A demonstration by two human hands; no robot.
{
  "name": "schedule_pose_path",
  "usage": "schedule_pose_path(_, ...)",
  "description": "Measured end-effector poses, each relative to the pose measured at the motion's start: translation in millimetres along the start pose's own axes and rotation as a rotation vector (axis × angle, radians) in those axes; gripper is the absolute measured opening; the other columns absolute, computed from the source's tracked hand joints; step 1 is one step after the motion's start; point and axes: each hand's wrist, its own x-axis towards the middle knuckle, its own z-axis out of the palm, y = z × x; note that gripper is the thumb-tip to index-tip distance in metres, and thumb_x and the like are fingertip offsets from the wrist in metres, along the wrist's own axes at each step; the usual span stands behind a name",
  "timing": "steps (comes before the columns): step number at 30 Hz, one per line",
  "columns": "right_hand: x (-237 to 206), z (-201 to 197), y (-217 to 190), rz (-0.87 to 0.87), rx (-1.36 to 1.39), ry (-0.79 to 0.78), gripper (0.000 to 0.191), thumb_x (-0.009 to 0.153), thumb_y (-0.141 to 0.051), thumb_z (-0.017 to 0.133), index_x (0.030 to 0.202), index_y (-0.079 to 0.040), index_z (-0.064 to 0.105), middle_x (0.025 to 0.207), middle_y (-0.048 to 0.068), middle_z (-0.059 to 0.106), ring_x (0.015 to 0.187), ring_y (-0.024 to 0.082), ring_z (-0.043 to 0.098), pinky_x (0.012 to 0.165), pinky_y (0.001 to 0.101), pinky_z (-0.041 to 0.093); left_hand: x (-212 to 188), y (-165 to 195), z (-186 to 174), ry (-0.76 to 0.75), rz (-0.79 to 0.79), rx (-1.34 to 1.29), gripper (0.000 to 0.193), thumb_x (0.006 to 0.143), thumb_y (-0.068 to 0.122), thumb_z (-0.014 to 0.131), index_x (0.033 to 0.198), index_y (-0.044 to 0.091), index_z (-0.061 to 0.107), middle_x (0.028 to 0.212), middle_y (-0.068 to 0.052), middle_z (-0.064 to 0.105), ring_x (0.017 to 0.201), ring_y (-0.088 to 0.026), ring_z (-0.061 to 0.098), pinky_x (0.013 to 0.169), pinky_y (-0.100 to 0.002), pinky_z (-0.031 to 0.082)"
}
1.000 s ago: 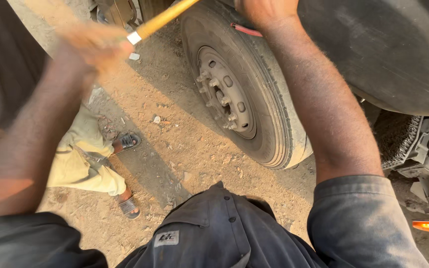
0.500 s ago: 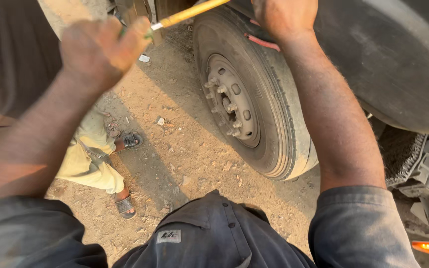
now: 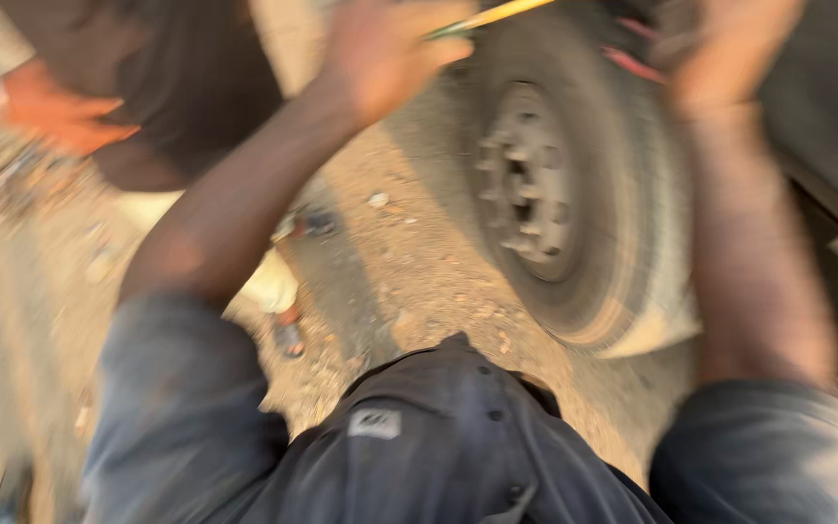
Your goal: The person repairs a vehicle's orange side marker light by hand, using pliers to remove a retaining clip and a screwdriver to secure the light housing. The person manipulates the light and its wiring, then fastens the light to the vehicle body.
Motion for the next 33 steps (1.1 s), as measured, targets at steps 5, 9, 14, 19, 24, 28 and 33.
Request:
schedule_pose_path(5, -66.3, 21.8, -27.4, 0.616, 1.049, 0.067, 0.024, 0.109, -0.020, 0.057, 0.115, 0.000, 0.069, 0.114, 0.012, 0.072, 0.105, 0.024, 0.069, 0.095, 0.0401, 0.058, -35.5, 71.0, -6.0, -0.042, -0.298, -0.200, 0.034, 0.096, 0.038, 0.078, 0.125, 0.020, 0.077, 0.077, -0.005, 0.075, 0.060, -0.016, 0.068, 0.056, -0.036, 0.052)
schedule_pose_path(9, -47.1, 11.3, -19.4, 0.694, 1.443, 0.051, 0.024, 0.106, -0.020, 0.053, 0.104, -0.001, 0.069, 0.110, 0.015, 0.074, 0.106, 0.026, 0.071, 0.098, 0.0449, 0.059, -37.6, 84.5, 12.0, -0.008, -0.284, -0.243, 0.035, 0.099, 0.036, 0.077, 0.127, 0.016, 0.076, 0.084, -0.004, 0.078, 0.060, -0.016, 0.068, 0.054, -0.035, 0.051)
schedule_pose_path(14, -36.5, -14.2, -17.4, 0.674, 1.387, 0.077, 0.018, 0.104, -0.012, 0.056, 0.103, -0.001, 0.069, 0.104, 0.012, 0.074, 0.105, 0.026, 0.071, 0.098, 0.0399, 0.054, -27.0, 84.9, 16.5, -0.030, -0.362, -0.413, 0.036, 0.097, 0.034, 0.078, 0.126, 0.013, 0.075, 0.094, -0.007, 0.080, 0.073, -0.017, 0.074, 0.067, -0.034, 0.056)
schedule_pose_path(19, -39.4, -11.7, -14.5, 0.698, 1.392, 0.143, 0.013, 0.103, -0.008, 0.059, 0.098, 0.000, 0.069, 0.100, 0.012, 0.075, 0.100, 0.022, 0.069, 0.099, 0.0431, 0.056, -10.1, 94.1, 18.7, -0.031, -0.326, -0.414, 0.033, 0.100, 0.034, 0.076, 0.126, 0.013, 0.076, 0.101, -0.010, 0.079, 0.088, -0.019, 0.075, 0.080, -0.035, 0.057)
schedule_pose_path(24, -41.7, -4.3, -5.7, 0.693, 1.412, 0.131, 0.010, 0.101, -0.007, 0.064, 0.095, -0.003, 0.070, 0.096, 0.009, 0.073, 0.099, 0.020, 0.068, 0.101, 0.0444, 0.057, -2.4, 88.2, 21.2, -0.082, -0.411, -0.517, 0.034, 0.098, 0.031, 0.077, 0.126, 0.012, 0.075, 0.102, -0.003, 0.079, 0.086, -0.013, 0.074, 0.073, -0.032, 0.058)
schedule_pose_path(28, -45.1, 0.0, -3.6, 0.659, 1.440, 0.161, 0.008, 0.100, -0.005, 0.069, 0.092, -0.003, 0.069, 0.087, 0.007, 0.070, 0.092, 0.020, 0.066, 0.104, 0.0475, 0.059, -1.1, 86.5, 18.8, -0.219, -0.651, -0.714, 0.036, 0.097, 0.029, 0.077, 0.128, 0.012, 0.074, 0.073, 0.001, 0.065, 0.061, -0.006, 0.054, 0.051, -0.025, 0.043)
schedule_pose_path(33, -47.6, 4.8, -2.2, 0.677, 1.479, 0.174, 0.007, 0.100, -0.007, 0.068, 0.094, -0.004, 0.069, 0.089, 0.007, 0.070, 0.093, 0.020, 0.067, 0.099, 0.0464, 0.057, 3.8, 95.0, 12.4, -0.225, -0.729, -0.899, 0.036, 0.096, 0.022, 0.075, 0.129, 0.007, 0.072, 0.069, 0.005, 0.057, 0.053, -0.003, 0.044, 0.041, -0.022, 0.029)
